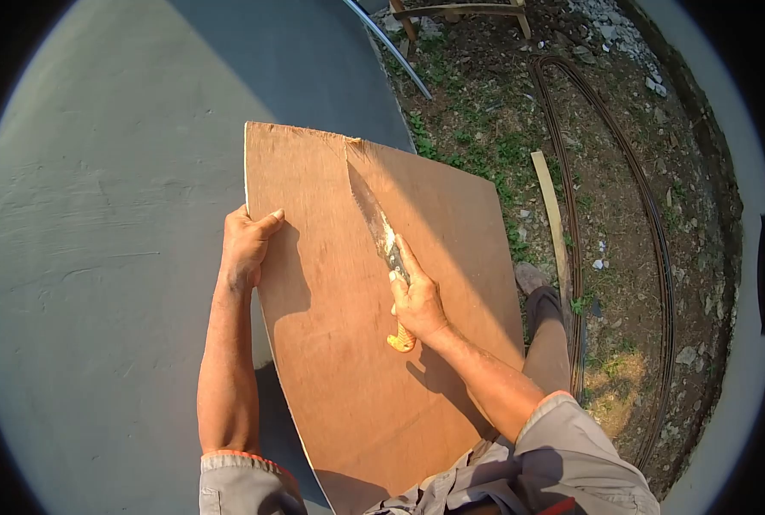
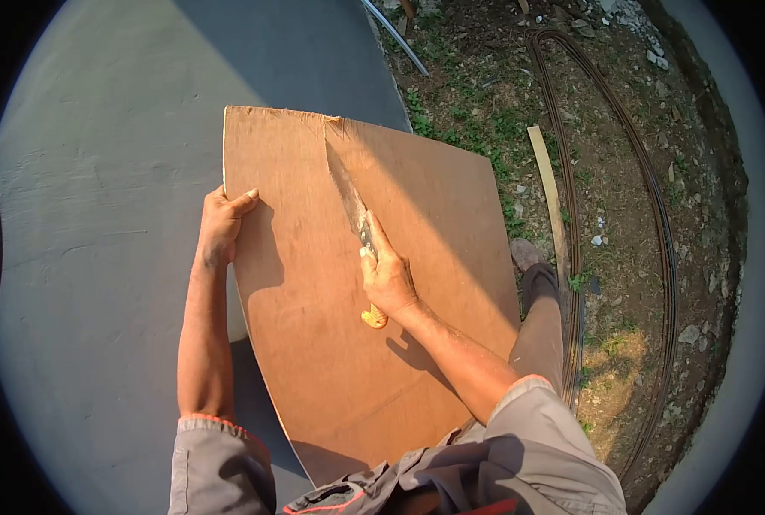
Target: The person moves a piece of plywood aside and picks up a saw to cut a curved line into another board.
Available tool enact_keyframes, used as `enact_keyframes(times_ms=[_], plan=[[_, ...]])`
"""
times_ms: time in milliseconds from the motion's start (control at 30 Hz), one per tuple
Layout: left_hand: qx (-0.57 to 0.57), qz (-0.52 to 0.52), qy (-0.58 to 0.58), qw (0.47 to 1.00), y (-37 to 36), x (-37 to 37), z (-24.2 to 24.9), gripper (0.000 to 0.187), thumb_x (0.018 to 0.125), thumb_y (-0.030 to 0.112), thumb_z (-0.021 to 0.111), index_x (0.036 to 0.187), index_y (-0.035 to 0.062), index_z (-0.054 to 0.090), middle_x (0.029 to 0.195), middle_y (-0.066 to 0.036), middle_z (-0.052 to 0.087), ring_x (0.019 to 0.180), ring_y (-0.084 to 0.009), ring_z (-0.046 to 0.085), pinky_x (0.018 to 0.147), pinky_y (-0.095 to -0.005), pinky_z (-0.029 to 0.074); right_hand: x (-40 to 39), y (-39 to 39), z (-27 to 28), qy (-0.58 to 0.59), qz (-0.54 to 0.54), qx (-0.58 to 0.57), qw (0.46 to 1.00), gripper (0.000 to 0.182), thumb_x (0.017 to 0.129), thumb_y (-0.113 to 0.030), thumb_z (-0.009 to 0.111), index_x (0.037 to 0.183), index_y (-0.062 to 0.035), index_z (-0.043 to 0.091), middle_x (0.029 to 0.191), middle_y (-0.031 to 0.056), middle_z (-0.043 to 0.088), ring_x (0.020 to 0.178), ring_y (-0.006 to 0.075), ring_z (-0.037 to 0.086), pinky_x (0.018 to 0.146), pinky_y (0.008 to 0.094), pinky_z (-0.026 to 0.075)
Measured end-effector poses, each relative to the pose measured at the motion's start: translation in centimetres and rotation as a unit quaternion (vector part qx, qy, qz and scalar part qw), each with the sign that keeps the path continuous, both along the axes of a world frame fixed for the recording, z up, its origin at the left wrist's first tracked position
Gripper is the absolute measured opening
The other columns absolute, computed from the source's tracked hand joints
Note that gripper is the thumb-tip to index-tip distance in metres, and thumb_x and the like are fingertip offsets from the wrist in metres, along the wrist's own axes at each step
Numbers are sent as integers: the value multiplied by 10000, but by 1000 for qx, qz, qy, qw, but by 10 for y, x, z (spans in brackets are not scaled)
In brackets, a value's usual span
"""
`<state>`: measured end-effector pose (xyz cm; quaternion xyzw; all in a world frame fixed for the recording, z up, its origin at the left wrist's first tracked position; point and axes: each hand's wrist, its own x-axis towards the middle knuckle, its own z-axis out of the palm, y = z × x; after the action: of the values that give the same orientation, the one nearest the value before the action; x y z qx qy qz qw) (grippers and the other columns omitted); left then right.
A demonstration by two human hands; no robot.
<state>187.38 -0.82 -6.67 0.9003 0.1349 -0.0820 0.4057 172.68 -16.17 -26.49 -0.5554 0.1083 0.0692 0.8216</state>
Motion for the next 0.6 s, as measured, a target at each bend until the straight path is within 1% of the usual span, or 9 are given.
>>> enact_keyframes(times_ms=[33, 100, 200, 233, 300, 400, 433, 533, 600], plan=[[-2, 9, 9, 1000, 4, -1, -1, 267, 929, 49, 692, 1160, -75, 643, 984, -136, 714, 803, -189, 689, 706, -371, 580, -45, -11, -1, 6, 13, -19, 1000, 681, 979, -11, 535, 1619, -83, 311, 785, 173, 653, 525, 185, 526, 532, 360, 484], [-8, 22, 5, 1000, 10, 5, 0, 266, 929, 49, 691, 1160, -76, 642, 983, -138, 713, 803, -190, 689, 707, -374, 580, -131, -39, 7, 21, -4, 35, 999, 695, 972, 23, 516, 1625, -52, 291, 1385, 192, 645, 593, 145, 624, 624, 263, 549], [8, -15, 25, 1000, 2, -2, 0, 268, 926, 51, 693, 1157, -75, 641, 992, -144, 714, 808, -197, 692, 717, -379, 580, -113, -39, 9, 38, 13, 12, 999, 696, 986, 4, 517, 1634, -84, 280, 1164, 159, 728, 569, 121, 586, 583, 272, 514], [8, 0, 15, 1000, 1, 0, 0, 270, 923, 56, 696, 1155, -72, 643, 987, -144, 712, 806, -197, 688, 720, -380, 577, -76, -23, -1, 25, 22, 5, 999, 697, 991, -4, 521, 1637, -96, 275, 1089, 154, 741, 561, 126, 576, 570, 286, 505], [13, 20, 6, 1000, 1, -2, 2, 272, 921, 61, 699, 1153, -68, 644, 982, -144, 711, 804, -196, 685, 722, -382, 574, 3, 0, 10, 26, 49, -43, 998, 709, 990, -13, 539, 1640, -113, 273, 982, 156, 737, 557, 144, 567, 562, 314, 494], [13, 3, -4, 1000, 1, 2, -1, 261, 923, 70, 701, 1142, -60, 646, 965, -142, 711, 777, -197, 684, 691, -391, 578, -6, 12, 3, 17, 27, -43, 999, 718, 983, -1, 550, 1638, -104, 275, 993, 170, 733, 565, 166, 581, 582, 315, 512], [17, 2, -2, 1000, 3, 1, -1, 257, 923, 72, 701, 1137, -59, 646, 956, -141, 711, 769, -198, 683, 684, -392, 578, -44, 12, -6, -7, 2, -53, 999, 722, 979, 8, 547, 1638, -102, 274, 992, 161, 738, 569, 160, 588, 585, 311, 520], [20, 17, 3, 1000, 3, 3, 3, 249, 921, 78, 706, 1122, -58, 649, 942, -137, 711, 762, -197, 681, 685, -392, 576, -128, -19, 0, 13, -14, -5, 1000, 720, 981, 18, 535, 1640, -107, 271, 961, 103, 729, 585, 112, 598, 582, 302, 540], [17, 36, 34, 999, -10, -4, 8, 255, 912, 103, 721, 1105, -51, 660, 925, -123, 711, 769, -192, 675, 732, -380, 565, -124, -30, 4, 47, -3, 7, 999, 711, 992, 0, 537, 1642, -121, 274, 935, 79, 715, 585, 96, 591, 570, 298, 536]])
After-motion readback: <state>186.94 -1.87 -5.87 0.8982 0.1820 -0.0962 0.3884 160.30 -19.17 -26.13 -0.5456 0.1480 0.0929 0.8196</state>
